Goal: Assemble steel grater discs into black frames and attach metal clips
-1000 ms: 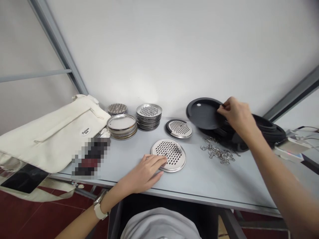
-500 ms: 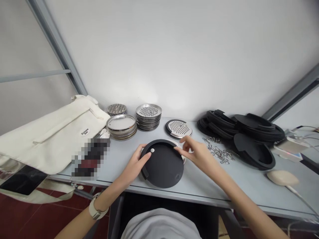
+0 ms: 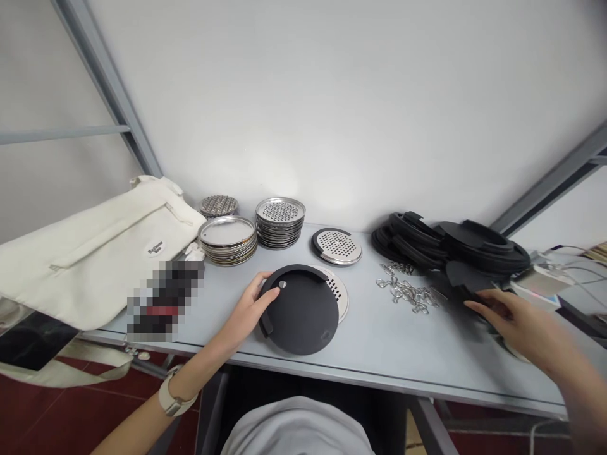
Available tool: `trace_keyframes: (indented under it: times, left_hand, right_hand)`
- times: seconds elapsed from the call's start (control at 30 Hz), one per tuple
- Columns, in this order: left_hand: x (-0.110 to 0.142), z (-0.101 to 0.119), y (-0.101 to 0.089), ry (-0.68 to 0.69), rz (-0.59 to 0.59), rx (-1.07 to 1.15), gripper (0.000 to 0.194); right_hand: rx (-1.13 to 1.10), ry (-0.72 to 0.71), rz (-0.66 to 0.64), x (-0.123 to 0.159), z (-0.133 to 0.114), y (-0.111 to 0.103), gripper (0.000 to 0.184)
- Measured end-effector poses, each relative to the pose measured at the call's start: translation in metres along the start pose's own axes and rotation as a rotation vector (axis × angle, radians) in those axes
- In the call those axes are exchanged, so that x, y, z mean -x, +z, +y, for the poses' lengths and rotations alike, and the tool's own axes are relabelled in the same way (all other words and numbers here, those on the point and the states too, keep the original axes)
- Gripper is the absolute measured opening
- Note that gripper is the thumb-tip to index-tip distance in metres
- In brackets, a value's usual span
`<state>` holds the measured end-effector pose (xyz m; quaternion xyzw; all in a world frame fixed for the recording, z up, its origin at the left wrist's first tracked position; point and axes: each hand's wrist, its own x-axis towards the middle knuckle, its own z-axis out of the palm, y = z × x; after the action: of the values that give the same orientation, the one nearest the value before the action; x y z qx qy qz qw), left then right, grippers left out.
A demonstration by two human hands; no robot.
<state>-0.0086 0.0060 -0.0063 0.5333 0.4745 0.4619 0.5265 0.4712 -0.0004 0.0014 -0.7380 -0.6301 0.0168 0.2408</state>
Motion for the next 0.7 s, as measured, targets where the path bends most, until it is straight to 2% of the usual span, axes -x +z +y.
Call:
trace_keyframes:
  times: [0.07,0.13,0.23,0.33,0.4,0.47,0.5,0.57,0.6,0.7]
  left_hand:
    - [0.000,0.000,0.000,-0.015,0.012,0.011,0.036]
    - [0.000,0.000,0.000,-0.017,0.014,0.026,0.037]
    - [0.000,0.002,0.000,-0.012,-0.002,0.047,0.036]
    - [0.000,0.003,0.001,-0.007,0.004,0.052,0.036]
    - [-0.001,0.002,0.000,-0.004,0.014,0.046,0.037]
    - [-0.002,0.001,-0.001,-0.006,0.036,0.041,0.039]
    - [-0.002,0.000,-0.001,-0.012,0.045,0.042,0.039]
    - [-0.002,-0.001,-0.002,-0.026,0.052,0.050,0.040]
    - [-0.002,-0.001,-0.003,-0.034,0.049,0.055,0.039]
    - [-0.002,-0.002,-0.003,-0.044,0.040,0.058,0.038]
  right_hand:
    - [0.049,-0.014,0.103,0.000,-0.004,-0.014,0.027]
    - [0.137,-0.088,0.131,-0.009,-0.002,-0.030,0.038]
    - [0.291,-0.243,0.305,-0.046,0.004,-0.051,0.050]
    - [0.401,-0.211,0.218,-0.098,0.010,-0.061,0.042]
    - [0.427,-0.123,0.123,-0.129,0.017,-0.059,0.034]
    - [0.439,-0.105,0.022,-0.150,0.027,-0.052,0.031]
    - [0.442,-0.134,0.008,-0.157,0.032,-0.048,0.031]
    - [0.424,-0.092,-0.057,-0.163,0.044,-0.038,0.033]
    - [0.416,-0.097,-0.064,-0.163,0.049,-0.034,0.033]
    - [0.390,-0.162,0.057,-0.153,0.053,-0.026,0.032]
